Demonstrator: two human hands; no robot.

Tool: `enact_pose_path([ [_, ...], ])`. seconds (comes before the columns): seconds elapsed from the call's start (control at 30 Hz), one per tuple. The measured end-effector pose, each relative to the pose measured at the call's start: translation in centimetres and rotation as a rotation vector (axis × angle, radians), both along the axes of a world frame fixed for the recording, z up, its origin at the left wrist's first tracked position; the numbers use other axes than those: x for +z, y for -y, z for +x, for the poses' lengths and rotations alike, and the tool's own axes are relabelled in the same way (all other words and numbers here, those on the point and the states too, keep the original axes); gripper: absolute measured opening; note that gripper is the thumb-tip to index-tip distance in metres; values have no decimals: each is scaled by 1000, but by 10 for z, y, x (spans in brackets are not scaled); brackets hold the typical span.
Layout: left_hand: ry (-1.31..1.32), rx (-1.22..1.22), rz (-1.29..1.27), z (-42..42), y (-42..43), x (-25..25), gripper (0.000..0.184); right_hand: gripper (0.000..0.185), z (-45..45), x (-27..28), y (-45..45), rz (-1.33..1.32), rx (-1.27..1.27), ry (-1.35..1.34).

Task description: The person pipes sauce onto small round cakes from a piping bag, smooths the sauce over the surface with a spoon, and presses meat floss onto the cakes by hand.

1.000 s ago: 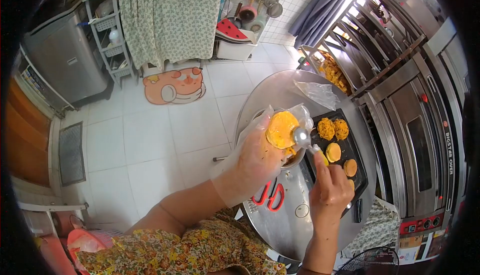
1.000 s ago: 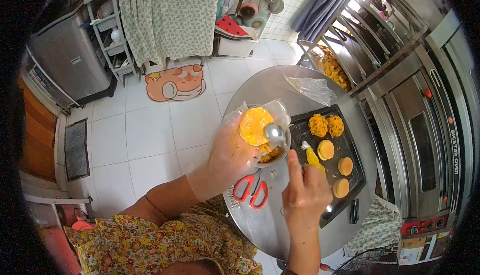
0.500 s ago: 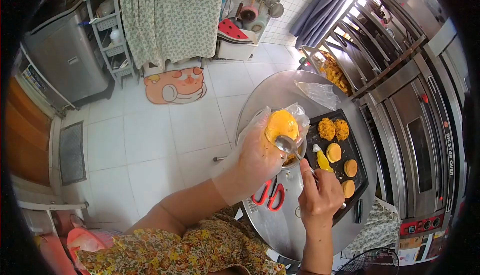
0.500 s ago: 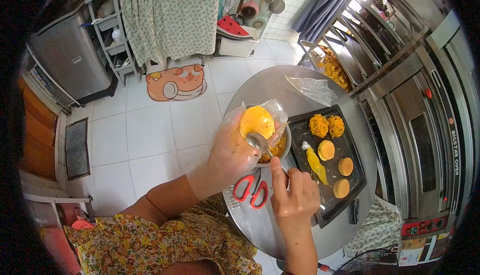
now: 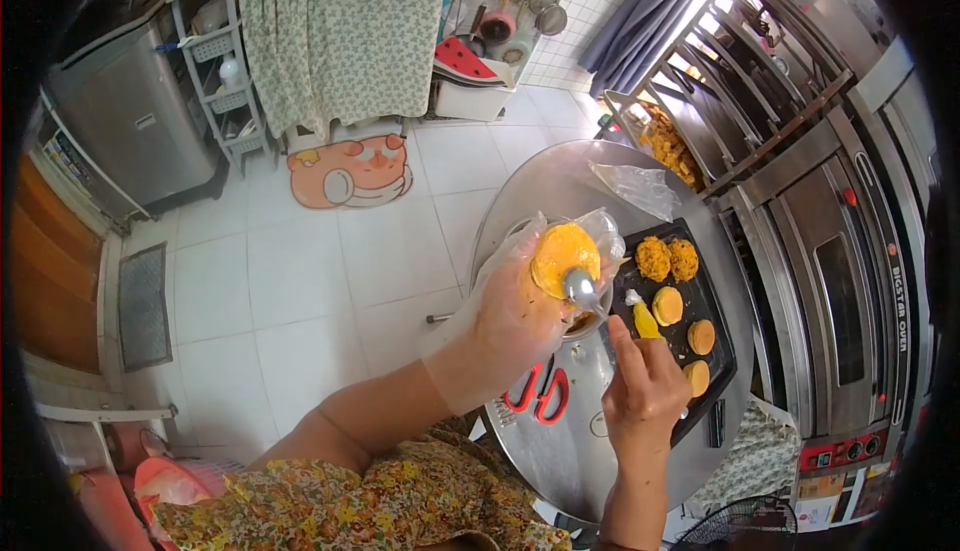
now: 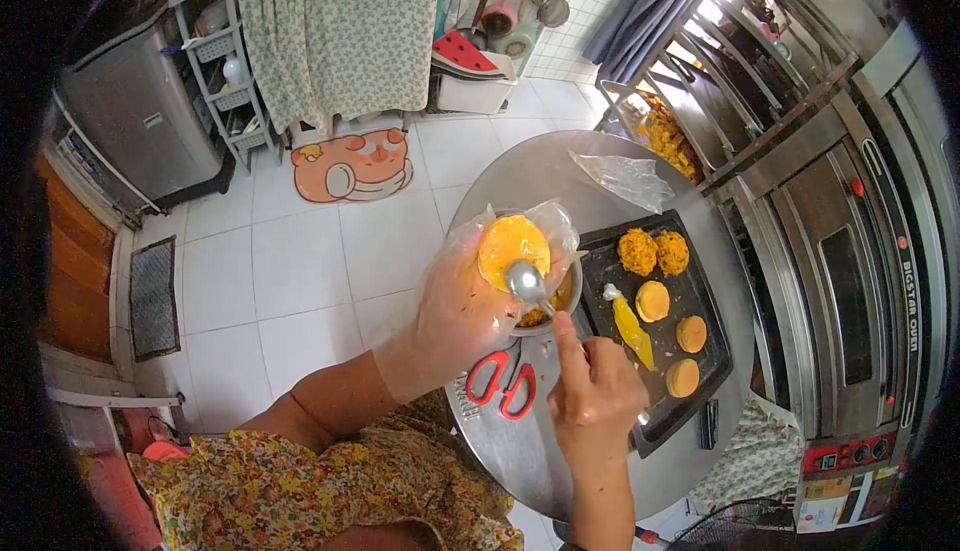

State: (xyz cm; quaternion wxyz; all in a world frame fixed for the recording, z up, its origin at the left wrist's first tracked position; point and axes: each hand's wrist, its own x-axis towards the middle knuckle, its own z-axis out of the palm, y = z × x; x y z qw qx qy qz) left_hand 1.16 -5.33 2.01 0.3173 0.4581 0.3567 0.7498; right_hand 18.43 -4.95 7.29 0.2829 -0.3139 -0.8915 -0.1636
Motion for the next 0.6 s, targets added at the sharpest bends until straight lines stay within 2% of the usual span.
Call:
enact_pose_path([
  [0.03, -65, 38, 30, -2, 1, 1, 42, 59, 2, 0, -1, 15, -9, 14],
  [0.07, -358, 249, 115, -5, -1, -8, 40, 60, 5, 1, -2, 30, -18, 29],
  [0.13, -471, 331, 135, -5, -1, -12, 38, 62, 8, 3, -1, 41, -78, 47],
  [0.27, 216, -231, 48, -1, -7, -7, 39, 63, 3, 5, 2, -19, -19, 13],
  [0.33, 292, -309, 26, -4, -5, 0, 41, 64, 2, 5, 4, -70, -3, 26],
  [0.4, 125, -159, -48, -8, 5, 13, 42, 64, 5, 5, 3, -107, -17, 46],
  [0.47, -201, 33, 20, -11, -2, -2, 41, 63, 8, 6, 2, -60, -61, 29],
  [0.53, -273, 101, 33, -10, -4, -6, 39, 57, 7, 6, 1, 3, -68, -2],
  [0.6, -88, 58, -11, -5, -3, -5, 37, 49, 3, 2, -5, 83, -25, -46],
])
